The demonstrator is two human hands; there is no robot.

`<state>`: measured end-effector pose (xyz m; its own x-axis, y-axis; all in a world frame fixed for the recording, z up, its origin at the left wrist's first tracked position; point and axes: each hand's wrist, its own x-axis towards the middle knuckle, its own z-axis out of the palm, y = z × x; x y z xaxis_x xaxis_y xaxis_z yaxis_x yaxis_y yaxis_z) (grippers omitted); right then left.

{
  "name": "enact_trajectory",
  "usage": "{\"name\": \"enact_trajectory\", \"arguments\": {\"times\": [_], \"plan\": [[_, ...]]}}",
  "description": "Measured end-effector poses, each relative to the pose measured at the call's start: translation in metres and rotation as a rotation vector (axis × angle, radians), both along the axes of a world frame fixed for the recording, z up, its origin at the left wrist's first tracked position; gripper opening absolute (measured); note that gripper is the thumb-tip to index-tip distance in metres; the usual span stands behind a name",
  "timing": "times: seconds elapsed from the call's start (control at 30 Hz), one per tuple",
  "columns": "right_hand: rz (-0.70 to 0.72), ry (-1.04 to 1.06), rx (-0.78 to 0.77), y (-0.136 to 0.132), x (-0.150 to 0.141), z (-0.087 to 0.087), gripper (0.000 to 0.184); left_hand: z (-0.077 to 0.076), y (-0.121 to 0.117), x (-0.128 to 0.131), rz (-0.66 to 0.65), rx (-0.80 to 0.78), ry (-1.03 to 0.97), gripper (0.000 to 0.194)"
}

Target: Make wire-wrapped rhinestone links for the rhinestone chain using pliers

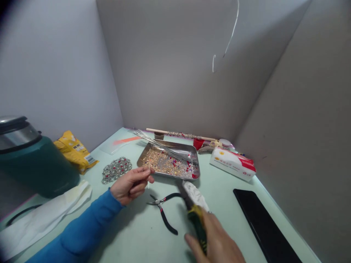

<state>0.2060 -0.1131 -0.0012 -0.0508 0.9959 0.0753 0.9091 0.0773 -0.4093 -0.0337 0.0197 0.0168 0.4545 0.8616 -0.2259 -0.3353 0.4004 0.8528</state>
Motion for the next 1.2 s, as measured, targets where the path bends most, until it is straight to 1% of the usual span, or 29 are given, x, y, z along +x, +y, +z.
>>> {"name": "enact_trajectory", "arguments": {"times": [0.07, 0.1, 0.13, 0.2, 0.3, 0.37, 0.43, 0.5, 0.53, 0.57, 0.6, 0.63, 0.67, 0.73, 0.8, 0.83, 0.9, 0.97, 1.0, 1.07, 1.13, 1.2], "plan": [[-0.203, -0.060, 0.050, 0.006, 0.013, -0.004, 0.048, 0.000, -0.002, 0.002, -0.025, 0.008, -0.007, 0.016], [-0.281, -0.104, 0.053, 0.009, 0.020, -0.007, 0.050, -0.001, -0.003, 0.004, -0.034, 0.012, -0.004, 0.017], [-0.338, -0.151, 0.040, 0.013, 0.026, -0.010, 0.051, -0.001, -0.004, 0.005, -0.041, 0.019, 0.004, 0.017], [-0.404, -0.234, -0.020, 0.019, 0.033, -0.019, 0.051, -0.002, -0.006, 0.008, -0.062, 0.043, 0.030, 0.019], [-0.418, -0.297, -0.086, 0.025, 0.036, -0.029, 0.050, -0.003, -0.009, 0.011, -0.104, 0.094, 0.087, 0.021], [-0.398, -0.334, -0.093, 0.027, 0.033, -0.028, 0.049, -0.002, -0.011, 0.012, -0.120, 0.115, 0.128, 0.023], [-0.382, -0.384, -0.055, 0.028, 0.029, -0.019, 0.046, -0.002, -0.012, 0.013, -0.124, 0.126, 0.158, 0.025], [-0.346, -0.384, 0.091, 0.030, 0.020, -0.004, 0.040, -0.002, -0.014, 0.014, -0.141, 0.133, 0.183, 0.026], [-0.299, -0.332, 0.203, 0.032, 0.013, 0.004, 0.038, -0.003, -0.014, 0.015, -0.160, 0.135, 0.197, 0.026], [-0.223, -0.244, 0.308, 0.034, 0.004, 0.011, 0.036, -0.004, -0.016, 0.017, -0.187, 0.139, 0.215, 0.027], [-0.130, -0.128, 0.378, 0.037, -0.006, 0.017, 0.034, -0.005, -0.017, 0.018, -0.217, 0.146, 0.237, 0.027], [-0.040, -0.011, 0.368, 0.041, -0.017, 0.022, 0.033, -0.006, -0.019, 0.020, -0.250, 0.160, 0.259, 0.027], [0.005, 0.097, 0.338, 0.045, -0.029, 0.025, 0.031, -0.007, -0.021, 0.022, -0.286, 0.183, 0.279, 0.028], [0.052, 0.296, 0.186, 0.053, -0.049, 0.026, 0.026, -0.009, -0.024, 0.025, -0.355, 0.244, 0.311, 0.027], [0.048, 0.426, 0.086, 0.060, -0.060, 0.024, 0.030, -0.011, -0.026, 0.027, -0.397, 0.288, 0.333, 0.025], [0.032, 0.467, 0.063, 0.064, -0.061, 0.023, 0.033, -0.011, -0.026, 0.028, -0.396, 0.302, 0.350, 0.024], [-0.018, 0.503, 0.043, 0.069, -0.055, 0.022, 0.038, -0.011, -0.024, 0.027, -0.323, 0.296, 0.389, 0.026], [-0.062, 0.444, 0.021, 0.072, -0.044, 0.023, 0.040, -0.011, -0.021, 0.025, -0.197, 0.235, 0.367, 0.031], [-0.074, 0.355, 0.006, 0.073, -0.038, 0.023, 0.041, -0.010, -0.018, 0.024, -0.139, 0.189, 0.310, 0.034], [-0.079, 0.092, -0.025, 0.074, -0.031, 0.022, 0.037, -0.009, -0.014, 0.021, -0.067, 0.087, 0.132, 0.035], [-0.051, -0.170, -0.070, 0.073, -0.029, 0.018, 0.031, -0.008, -0.012, 0.018, -0.029, -0.001, -0.038, 0.033], [-0.012, -0.332, -0.125, 0.071, -0.032, 0.012, 0.029, -0.007, -0.010, 0.017, 0.006, -0.074, -0.129, 0.030]]}}
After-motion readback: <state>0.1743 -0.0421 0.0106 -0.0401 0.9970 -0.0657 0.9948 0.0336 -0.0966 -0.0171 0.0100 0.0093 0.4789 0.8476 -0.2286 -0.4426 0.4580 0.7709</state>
